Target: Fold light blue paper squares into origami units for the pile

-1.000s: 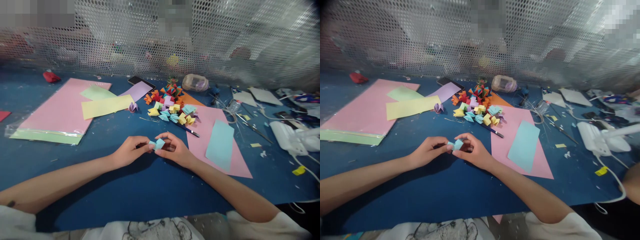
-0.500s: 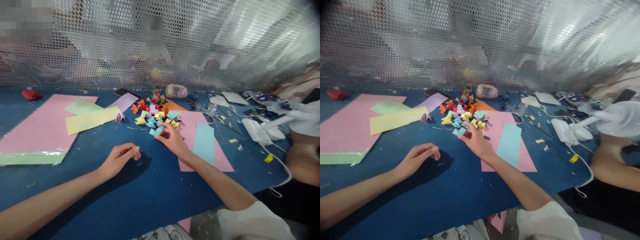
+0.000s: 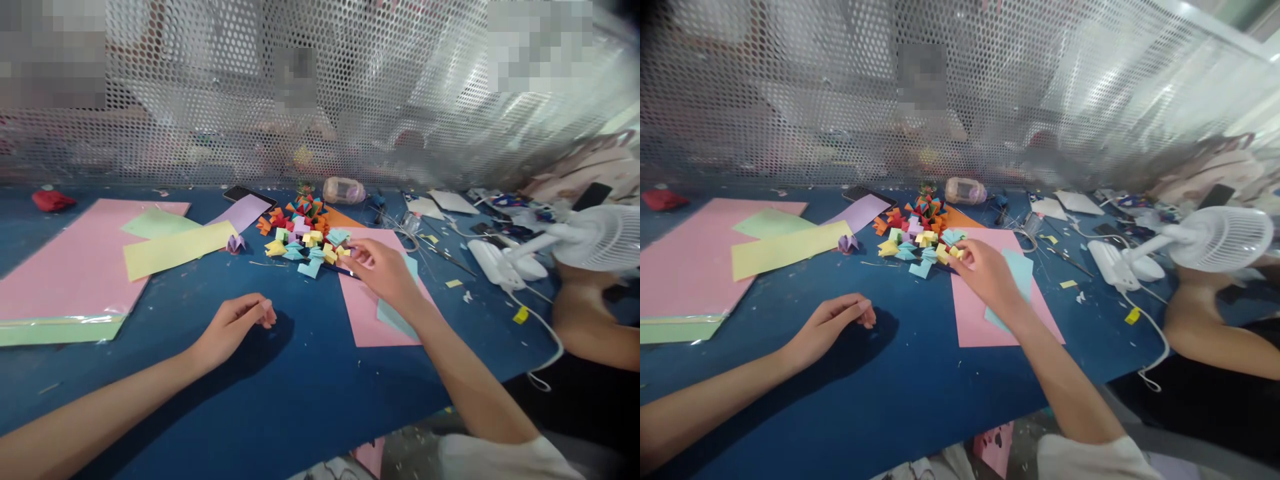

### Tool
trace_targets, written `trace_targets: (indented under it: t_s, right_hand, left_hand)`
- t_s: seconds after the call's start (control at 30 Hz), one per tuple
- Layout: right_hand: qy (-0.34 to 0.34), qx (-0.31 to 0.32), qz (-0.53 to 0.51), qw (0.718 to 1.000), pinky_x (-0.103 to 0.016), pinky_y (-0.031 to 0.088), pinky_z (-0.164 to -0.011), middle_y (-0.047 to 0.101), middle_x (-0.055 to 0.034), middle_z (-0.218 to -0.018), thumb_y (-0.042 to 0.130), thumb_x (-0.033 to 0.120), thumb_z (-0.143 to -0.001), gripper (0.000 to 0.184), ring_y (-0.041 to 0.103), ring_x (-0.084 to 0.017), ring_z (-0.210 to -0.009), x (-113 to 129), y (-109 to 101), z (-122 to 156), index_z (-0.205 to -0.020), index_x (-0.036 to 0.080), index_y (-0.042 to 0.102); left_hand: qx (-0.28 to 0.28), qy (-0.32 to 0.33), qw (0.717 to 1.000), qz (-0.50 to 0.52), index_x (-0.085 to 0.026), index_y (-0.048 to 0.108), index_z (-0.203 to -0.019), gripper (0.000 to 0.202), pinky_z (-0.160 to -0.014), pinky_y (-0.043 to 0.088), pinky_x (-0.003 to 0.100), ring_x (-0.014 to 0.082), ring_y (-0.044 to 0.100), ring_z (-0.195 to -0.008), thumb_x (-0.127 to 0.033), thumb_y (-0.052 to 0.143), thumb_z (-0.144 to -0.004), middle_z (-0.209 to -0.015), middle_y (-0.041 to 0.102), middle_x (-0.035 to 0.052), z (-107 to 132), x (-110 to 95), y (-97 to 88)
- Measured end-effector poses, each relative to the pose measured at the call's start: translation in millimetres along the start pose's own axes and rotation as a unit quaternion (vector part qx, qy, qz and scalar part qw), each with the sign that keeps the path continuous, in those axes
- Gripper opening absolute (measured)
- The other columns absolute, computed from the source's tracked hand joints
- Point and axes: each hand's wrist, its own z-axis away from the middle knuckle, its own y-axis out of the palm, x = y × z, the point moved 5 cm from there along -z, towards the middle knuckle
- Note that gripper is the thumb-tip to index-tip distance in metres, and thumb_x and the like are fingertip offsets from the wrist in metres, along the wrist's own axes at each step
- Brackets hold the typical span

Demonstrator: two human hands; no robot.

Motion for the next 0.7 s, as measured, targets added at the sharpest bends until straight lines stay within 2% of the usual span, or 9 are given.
trace_targets:
  t_s: [0.1, 0.2, 0.3, 0.43, 0.5, 0.57, 0.63, 0.7]
  right_hand:
    - [0.036, 0.036, 0.153, 0.987, -0.044, 0.049, -0.076, 0.066, -0.0144, -0.107, 0.052, 0.048, -0.085, 0.044, 0.062, -0.032, -0.097, -17.8, -13.7, 33.3, -0.114, 0.016, 0.059]
    - [0.093, 0.086, 0.247, 0.961, -0.047, 0.052, -0.072, 0.059, -0.0200, -0.123, 0.048, 0.047, -0.086, 0.056, 0.061, -0.037, -0.103, -37.4, -10.6, 74.3, -0.128, 0.011, 0.049]
    - [0.121, 0.094, 0.238, 0.959, -0.043, 0.054, -0.074, 0.058, -0.0187, -0.126, 0.039, 0.044, -0.090, 0.056, 0.060, -0.034, -0.109, -48.0, -4.8, 103.8, -0.134, 0.009, 0.042]
    - [0.154, 0.063, 0.215, 0.962, -0.041, 0.055, -0.071, 0.065, -0.0168, -0.118, 0.033, 0.037, -0.093, 0.051, 0.066, -0.032, -0.099, -57.4, -6.3, 116.3, -0.134, 0.010, 0.044]
    - [0.162, 0.041, 0.207, 0.964, -0.040, 0.055, -0.068, 0.069, -0.0154, -0.108, 0.034, 0.033, -0.092, 0.046, 0.069, -0.031, -0.089, -60.9, -13.6, 112.3, -0.129, 0.011, 0.050]
    - [0.160, -0.011, 0.183, 0.970, -0.038, 0.054, -0.066, 0.072, -0.0136, -0.097, 0.037, 0.032, -0.090, 0.041, 0.070, -0.029, -0.079, -60.2, -26.8, 101.6, -0.120, 0.013, 0.058]
    - [0.150, -0.101, 0.139, 0.974, -0.036, 0.054, -0.065, 0.072, -0.0118, -0.098, 0.043, 0.037, -0.089, 0.036, 0.070, -0.027, -0.079, -51.5, -43.4, 86.5, -0.110, 0.017, 0.062]
    - [0.113, -0.186, 0.090, 0.972, -0.034, 0.054, -0.066, 0.071, -0.0105, -0.098, 0.047, 0.039, -0.088, 0.033, 0.069, -0.026, -0.083, -31.4, -53.5, 69.4, -0.109, 0.018, 0.061]
  left_hand:
    - [0.007, 0.003, 1.000, -0.002, -0.017, 0.064, -0.074, 0.033, -0.070, 0.048, 0.023, 0.0136, 0.059, -0.072, -0.040, 0.048, -0.091, -0.074, 0.064, 0.0025, -0.3, 0.7, 0.6]
    - [0.008, 0.001, 1.000, -0.007, -0.017, 0.064, -0.074, 0.034, -0.071, 0.048, 0.023, 0.0135, 0.059, -0.072, -0.041, 0.047, -0.091, -0.075, 0.064, 0.0020, -0.8, 1.4, 0.3]
    - [0.008, -0.007, 1.000, -0.013, -0.018, 0.064, -0.074, 0.035, -0.072, 0.047, 0.023, 0.0135, 0.058, -0.073, -0.043, 0.047, -0.091, -0.075, 0.064, 0.0015, -0.7, 2.2, -0.2]
    - [0.012, -0.011, 1.000, -0.014, -0.018, 0.064, -0.074, 0.035, -0.072, 0.046, 0.023, 0.0129, 0.058, -0.073, -0.043, 0.047, -0.091, -0.075, 0.063, 0.0005, 0.3, 3.2, 0.1]
    - [0.013, -0.009, 1.000, -0.010, -0.018, 0.064, -0.074, 0.034, -0.072, 0.046, 0.023, 0.0128, 0.058, -0.073, -0.043, 0.047, -0.091, -0.075, 0.063, 0.0005, 0.2, 4.0, 0.5]
    - [0.011, -0.003, 1.000, -0.010, -0.017, 0.064, -0.074, 0.034, -0.071, 0.046, 0.023, 0.0128, 0.058, -0.072, -0.042, 0.047, -0.091, -0.075, 0.063, 0.0008, -0.7, 4.2, 0.7]
    - [0.010, 0.004, 1.000, -0.011, -0.017, 0.064, -0.074, 0.034, -0.071, 0.046, 0.024, 0.0130, 0.059, -0.072, -0.040, 0.047, -0.091, -0.074, 0.063, 0.0013, -1.8, 3.2, 0.8]
    - [0.011, 0.009, 1.000, -0.002, -0.016, 0.064, -0.073, 0.035, -0.071, 0.046, 0.025, 0.0131, 0.059, -0.071, -0.039, 0.046, -0.092, -0.073, 0.063, 0.0020, -2.1, 0.9, 0.7]
